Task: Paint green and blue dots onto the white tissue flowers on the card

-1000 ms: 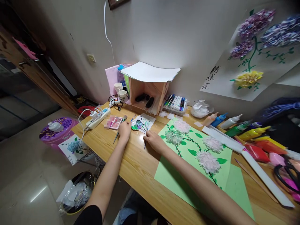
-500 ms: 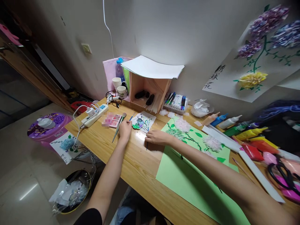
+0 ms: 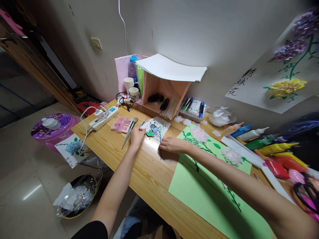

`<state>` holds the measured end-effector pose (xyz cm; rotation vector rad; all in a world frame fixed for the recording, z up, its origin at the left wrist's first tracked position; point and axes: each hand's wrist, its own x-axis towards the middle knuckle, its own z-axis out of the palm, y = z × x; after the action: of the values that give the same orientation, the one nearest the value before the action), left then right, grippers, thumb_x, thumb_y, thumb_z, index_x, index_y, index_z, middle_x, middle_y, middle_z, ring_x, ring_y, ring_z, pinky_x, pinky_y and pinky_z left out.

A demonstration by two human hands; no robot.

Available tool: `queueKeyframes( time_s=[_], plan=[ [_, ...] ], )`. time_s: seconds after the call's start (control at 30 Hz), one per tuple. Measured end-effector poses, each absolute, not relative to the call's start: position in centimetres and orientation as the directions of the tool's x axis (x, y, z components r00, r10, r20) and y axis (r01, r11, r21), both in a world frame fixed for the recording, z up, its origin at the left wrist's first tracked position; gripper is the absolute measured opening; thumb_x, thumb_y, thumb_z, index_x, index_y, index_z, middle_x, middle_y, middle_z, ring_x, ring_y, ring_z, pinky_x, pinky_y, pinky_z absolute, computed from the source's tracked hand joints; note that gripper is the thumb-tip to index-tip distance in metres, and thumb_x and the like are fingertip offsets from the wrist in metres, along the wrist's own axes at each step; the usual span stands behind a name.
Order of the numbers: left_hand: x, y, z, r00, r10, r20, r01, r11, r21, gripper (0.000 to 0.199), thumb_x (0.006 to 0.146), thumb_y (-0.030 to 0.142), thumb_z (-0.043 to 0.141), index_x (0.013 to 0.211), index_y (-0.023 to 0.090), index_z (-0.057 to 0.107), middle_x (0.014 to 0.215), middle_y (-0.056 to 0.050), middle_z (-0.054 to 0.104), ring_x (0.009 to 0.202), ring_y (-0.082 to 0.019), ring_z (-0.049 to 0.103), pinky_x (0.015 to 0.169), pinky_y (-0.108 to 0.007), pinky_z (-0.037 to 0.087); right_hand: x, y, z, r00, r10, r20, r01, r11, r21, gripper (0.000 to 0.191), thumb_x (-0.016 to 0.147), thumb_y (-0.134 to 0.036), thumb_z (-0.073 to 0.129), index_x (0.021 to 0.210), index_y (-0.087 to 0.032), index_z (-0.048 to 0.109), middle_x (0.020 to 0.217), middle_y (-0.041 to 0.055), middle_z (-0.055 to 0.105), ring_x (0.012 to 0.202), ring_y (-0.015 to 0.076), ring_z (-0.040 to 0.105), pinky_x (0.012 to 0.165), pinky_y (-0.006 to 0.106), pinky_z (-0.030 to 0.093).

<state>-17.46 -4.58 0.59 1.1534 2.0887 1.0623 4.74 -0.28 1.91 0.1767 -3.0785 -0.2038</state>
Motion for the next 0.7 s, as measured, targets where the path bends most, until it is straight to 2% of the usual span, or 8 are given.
queueKeyframes(
  time_s=[0.17,0.3,0.4,0.5,0.57,0.63,0.7],
  plan=[
    [-17.3,-4.2,-0.3,-0.474,0.872,-0.123,0.287,0.286,0.914,0.013,0.083,0.023,0.063,0.073,0.015,0.067,0.062,-0.005,0.071,0.058,-0.019,0.070,0.054,-0.024,0.050,4.3,0.2,1.8,-0.969,-0.204,0.141,-0.195,0.978,0.073,0.026,0.097,-0.009,0.045,0.075,-0.019,0.055,0.071,0.0036,0.061,0.066,0.0158,0.048,0.056,0.028,0.033],
    [-17.3,-3.9,-0.6,-0.477,0.875,-0.089,0.217,0.215,0.952,0.013,0.082,0.025,0.064,0.073,0.015,0.065,0.063,-0.005,0.070,0.058,-0.018,0.070,0.055,-0.024,0.053,4.4,0.5,1.7,-0.940,-0.125,0.317,-0.133,0.991,-0.002,0.023,0.099,-0.017,0.044,0.078,-0.023,0.054,0.067,-0.0003,0.057,0.061,0.0141,0.045,0.055,0.027,0.033],
    [-17.3,-3.9,-0.7,-0.484,0.873,-0.061,0.190,0.173,0.966,0.013,0.082,0.026,0.064,0.074,0.015,0.065,0.064,-0.004,0.070,0.058,-0.018,0.069,0.056,-0.025,0.054,5.0,0.1,1.7,-0.840,0.095,0.534,0.048,0.994,-0.100,0.018,0.098,-0.019,0.042,0.084,-0.024,0.053,0.065,-0.0016,0.054,0.059,0.0142,0.045,0.055,0.027,0.036],
    [-17.5,-3.8,-0.9,-0.493,0.869,-0.046,0.176,0.152,0.973,0.013,0.080,0.026,0.065,0.072,0.016,0.064,0.064,-0.004,0.070,0.058,-0.018,0.069,0.056,-0.025,0.054,4.9,-1.5,1.3,-0.555,0.406,0.726,0.281,0.913,-0.296,0.016,0.097,-0.016,0.035,0.097,-0.022,0.050,0.073,0.0006,0.054,0.065,0.0161,0.051,0.060,0.028,0.041],
    [-17.6,-3.7,-1.0,-0.501,0.864,-0.045,0.171,0.150,0.974,0.012,0.079,0.026,0.065,0.071,0.016,0.064,0.063,-0.004,0.069,0.057,-0.018,0.069,0.057,-0.026,0.054,3.9,-3.3,0.7,-0.314,0.582,0.750,0.374,0.802,-0.466,0.020,0.098,-0.014,0.029,0.103,-0.021,0.047,0.083,0.0038,0.057,0.074,0.0174,0.055,0.066,0.031,0.046],
    [-17.7,-3.6,-1.2,-0.508,0.860,-0.046,0.171,0.153,0.973,0.013,0.079,0.026,0.065,0.071,0.017,0.064,0.062,-0.004,0.069,0.056,-0.018,0.068,0.057,-0.026,0.054,2.2,-5.2,-0.1,-0.142,0.703,0.696,0.371,0.690,-0.622,0.024,0.100,-0.015,0.024,0.099,-0.022,0.048,0.083,0.0026,0.057,0.072,0.0159,0.057,0.066,0.030,0.048],
    [-17.7,-3.6,-1.3,-0.510,0.859,-0.045,0.175,0.154,0.972,0.014,0.080,0.027,0.065,0.070,0.017,0.063,0.062,-0.004,0.069,0.056,-0.019,0.068,0.057,-0.027,0.054,0.5,-6.8,-0.9,-0.069,0.774,0.630,0.325,0.615,-0.719,0.025,0.101,-0.018,0.026,0.094,-0.023,0.050,0.081,0.0012,0.059,0.069,0.0147,0.059,0.063,0.029,0.049]
  ],
)
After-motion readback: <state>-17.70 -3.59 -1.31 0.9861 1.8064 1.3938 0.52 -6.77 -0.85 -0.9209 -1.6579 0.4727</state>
